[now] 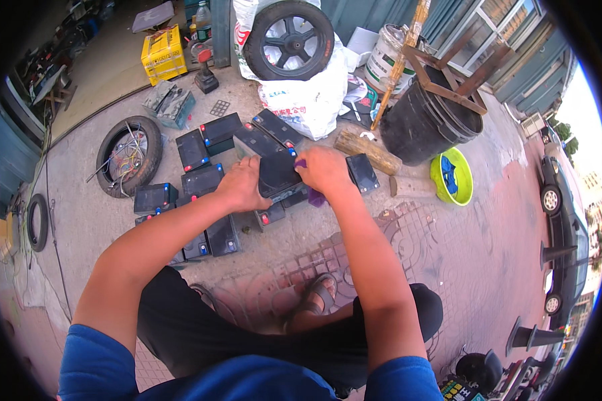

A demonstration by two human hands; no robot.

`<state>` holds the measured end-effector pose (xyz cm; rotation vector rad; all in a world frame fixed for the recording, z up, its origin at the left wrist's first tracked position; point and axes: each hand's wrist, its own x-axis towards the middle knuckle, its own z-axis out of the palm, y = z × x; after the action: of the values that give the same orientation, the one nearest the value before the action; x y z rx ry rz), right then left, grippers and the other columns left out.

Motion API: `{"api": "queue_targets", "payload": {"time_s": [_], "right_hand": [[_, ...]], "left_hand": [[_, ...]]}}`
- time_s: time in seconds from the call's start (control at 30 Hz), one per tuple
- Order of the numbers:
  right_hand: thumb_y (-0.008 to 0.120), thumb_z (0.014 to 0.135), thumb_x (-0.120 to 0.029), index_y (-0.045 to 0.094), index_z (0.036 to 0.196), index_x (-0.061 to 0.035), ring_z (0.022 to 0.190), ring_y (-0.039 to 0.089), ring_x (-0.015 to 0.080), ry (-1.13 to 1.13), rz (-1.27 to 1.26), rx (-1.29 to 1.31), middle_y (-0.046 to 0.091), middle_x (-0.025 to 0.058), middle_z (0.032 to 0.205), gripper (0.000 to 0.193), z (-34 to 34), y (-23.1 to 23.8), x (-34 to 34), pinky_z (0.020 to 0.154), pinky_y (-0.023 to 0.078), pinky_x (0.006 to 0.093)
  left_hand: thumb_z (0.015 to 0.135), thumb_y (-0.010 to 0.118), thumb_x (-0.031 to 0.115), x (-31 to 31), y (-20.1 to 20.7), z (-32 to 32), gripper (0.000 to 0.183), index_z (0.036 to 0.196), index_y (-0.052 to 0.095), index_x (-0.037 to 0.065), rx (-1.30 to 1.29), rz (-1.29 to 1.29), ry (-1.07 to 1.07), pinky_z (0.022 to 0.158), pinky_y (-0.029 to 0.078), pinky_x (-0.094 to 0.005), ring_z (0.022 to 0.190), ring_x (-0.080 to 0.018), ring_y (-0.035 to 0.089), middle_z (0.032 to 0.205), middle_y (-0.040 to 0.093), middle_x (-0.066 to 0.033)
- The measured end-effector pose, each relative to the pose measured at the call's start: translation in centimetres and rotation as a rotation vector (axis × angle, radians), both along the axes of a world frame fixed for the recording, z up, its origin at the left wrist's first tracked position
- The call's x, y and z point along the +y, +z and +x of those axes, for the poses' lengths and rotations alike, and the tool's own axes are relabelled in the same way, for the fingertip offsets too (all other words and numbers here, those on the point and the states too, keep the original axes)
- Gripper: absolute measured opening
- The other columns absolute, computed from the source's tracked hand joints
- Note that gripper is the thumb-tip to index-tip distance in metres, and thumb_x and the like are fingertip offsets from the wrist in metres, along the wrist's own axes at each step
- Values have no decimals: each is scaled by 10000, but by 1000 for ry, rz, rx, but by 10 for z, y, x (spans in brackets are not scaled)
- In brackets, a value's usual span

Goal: The person cleans lead-acid batteries by hand using a purple cloth, wiping the top and sides of each battery while they are arranged on the ground.

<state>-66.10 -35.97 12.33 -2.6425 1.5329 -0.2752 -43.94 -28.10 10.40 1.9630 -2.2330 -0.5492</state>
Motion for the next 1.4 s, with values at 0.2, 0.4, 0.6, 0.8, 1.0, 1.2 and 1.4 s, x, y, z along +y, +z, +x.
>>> {"api": "queue_targets", "payload": {"time_s": [0.2, 0.4, 0.6, 0.8, 1.0, 1.2, 1.4], "right_hand": [[816, 921, -290, 834, 1057, -164, 1003, 749, 346, -258, -210, -377, 777, 117, 1057, 186, 41, -38, -13, 906, 591, 468], [731, 1022, -262, 738, 1247, -18, 1133, 688, 429, -746, -305, -1029, 730, 220, 1176, 332, 36, -88, 67, 1013, 533, 505], [685, 1059, -291, 606, 1364, 44, 1275, 614, 455, -827, -137, -1204, 640, 279, 1360, 460, 131, -108, 155, 1109, 486, 516], [689, 1056, -309, 606, 1357, 61, 1243, 663, 444, -931, -75, -1419, 683, 310, 1312, 484, 107, -117, 121, 1089, 505, 495], [703, 1030, -311, 621, 1364, 54, 1236, 680, 462, -1049, 77, -1279, 711, 293, 1304, 501, 132, -140, 137, 1082, 523, 503], [746, 988, -363, 653, 1343, 38, 1218, 701, 449, -1039, 98, -1564, 730, 289, 1289, 544, 107, -147, 120, 1055, 538, 497], [730, 981, -326, 705, 1309, 44, 1128, 754, 418, -1011, 179, -1167, 773, 276, 1205, 495, 106, -134, 137, 1020, 562, 458]], "left_hand": [[715, 928, 474, -2, -7, 0, 1236, 1612, 331, -132, 22, -18, 19, 1208, 482, -442, 1425, -455, 540, 1543, 518, -309], [829, 862, 602, 0, 1, -6, 1240, 1632, 294, -152, 31, -18, -39, 1247, 436, -463, 1480, -473, 496, 1591, 476, -343], [1064, 600, 570, -10, -28, 18, 963, 1622, 318, -163, 149, -34, 0, 1245, 416, -518, 1473, -518, 495, 1601, 455, -386], [1088, 593, 498, -16, -33, 18, 900, 1628, 301, -158, 119, -74, -53, 1222, 435, -527, 1442, -533, 515, 1581, 465, -397], [1083, 611, 493, -17, -33, 19, 905, 1625, 303, -163, 110, -95, -28, 1234, 427, -512, 1464, -518, 504, 1573, 476, -402], [1087, 603, 509, -12, -26, 12, 904, 1621, 309, -159, 133, -51, -39, 1276, 368, -498, 1526, -502, 444, 1597, 460, -397], [1077, 621, 505, -11, -33, 15, 911, 1619, 321, -162, 110, -101, -10, 1249, 413, -497, 1485, -506, 491, 1585, 467, -401]]}}
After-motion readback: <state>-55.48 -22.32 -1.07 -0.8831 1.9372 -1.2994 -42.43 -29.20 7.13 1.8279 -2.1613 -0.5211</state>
